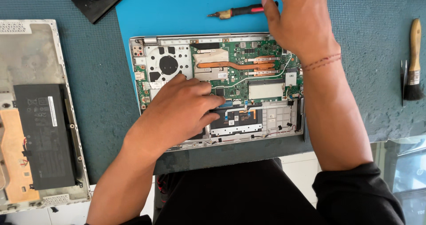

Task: The person disassembles a laptop by removing the cooling fan and heat sink. They use a screwdriver to unscrew components and carefully lift them out of the chassis, placing them on the workbench.

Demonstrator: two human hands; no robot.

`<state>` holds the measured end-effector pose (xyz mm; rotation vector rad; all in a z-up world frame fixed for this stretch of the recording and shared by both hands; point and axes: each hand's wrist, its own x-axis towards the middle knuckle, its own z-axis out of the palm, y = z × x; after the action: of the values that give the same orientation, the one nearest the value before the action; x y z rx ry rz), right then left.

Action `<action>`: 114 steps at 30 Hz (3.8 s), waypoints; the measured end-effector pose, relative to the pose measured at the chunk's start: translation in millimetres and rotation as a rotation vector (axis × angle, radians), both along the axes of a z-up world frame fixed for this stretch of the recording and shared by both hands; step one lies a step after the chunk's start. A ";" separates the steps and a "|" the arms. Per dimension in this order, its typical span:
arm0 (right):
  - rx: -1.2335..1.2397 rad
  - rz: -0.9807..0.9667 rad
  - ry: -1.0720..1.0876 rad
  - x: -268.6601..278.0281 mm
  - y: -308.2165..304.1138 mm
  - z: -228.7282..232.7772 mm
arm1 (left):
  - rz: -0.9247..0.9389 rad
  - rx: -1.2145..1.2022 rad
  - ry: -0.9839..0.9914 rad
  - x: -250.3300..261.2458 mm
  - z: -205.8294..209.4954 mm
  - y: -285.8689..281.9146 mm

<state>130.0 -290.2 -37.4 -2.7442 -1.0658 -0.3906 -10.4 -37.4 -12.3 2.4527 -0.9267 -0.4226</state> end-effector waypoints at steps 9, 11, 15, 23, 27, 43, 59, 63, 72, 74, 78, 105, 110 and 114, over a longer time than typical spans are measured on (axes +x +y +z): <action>0.085 0.153 0.213 -2.4 -7.9 10.8 | -0.006 -0.035 -0.045 2.1 3.9 6.1; 0.076 0.133 0.258 -5.3 -10.3 12.5 | 0.071 -0.033 0.027 3.0 7.5 10.5; 0.044 0.157 0.253 -7.9 -9.0 16.5 | 0.154 -0.012 0.005 5.1 9.5 22.5; 0.248 0.122 0.269 -31.7 3.5 63.6 | 0.353 -0.189 -0.227 8.9 19.0 31.7; 0.296 0.116 0.250 -59.5 17.3 100.2 | 0.453 -0.346 -0.153 6.4 21.7 24.2; 0.561 0.035 0.403 -98.5 55.4 88.5 | 0.246 -0.415 -0.114 7.7 16.2 24.5; 0.589 -0.070 0.379 -107.2 55.9 58.3 | 0.247 -0.308 -0.013 10.9 16.6 27.9; 0.559 -0.017 0.294 -108.9 59.6 51.4 | 0.284 -0.340 0.025 9.4 17.3 30.9; 0.498 0.084 0.243 -114.1 69.6 59.2 | 0.284 -0.334 0.142 6.5 21.8 32.5; 0.459 0.072 0.230 -114.7 69.5 59.3 | 0.269 -0.362 0.166 6.0 22.7 31.1; 0.460 0.084 0.231 -115.7 71.3 59.9 | 0.225 -0.381 0.152 4.3 18.2 30.5; 0.333 0.240 0.179 -118.7 85.3 71.6 | 0.209 -0.309 0.126 3.7 18.1 31.2; 0.320 0.235 0.171 -120.2 84.5 71.3 | 0.206 -0.315 0.121 3.4 15.2 30.9; 0.305 0.287 0.164 -119.4 84.6 73.7 | 0.212 -0.325 0.136 2.6 15.5 31.1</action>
<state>10.6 -205.6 36.3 -2.2749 -1.2193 -0.2547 -7.8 -6.3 3.2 2.1667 -0.6161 -0.3303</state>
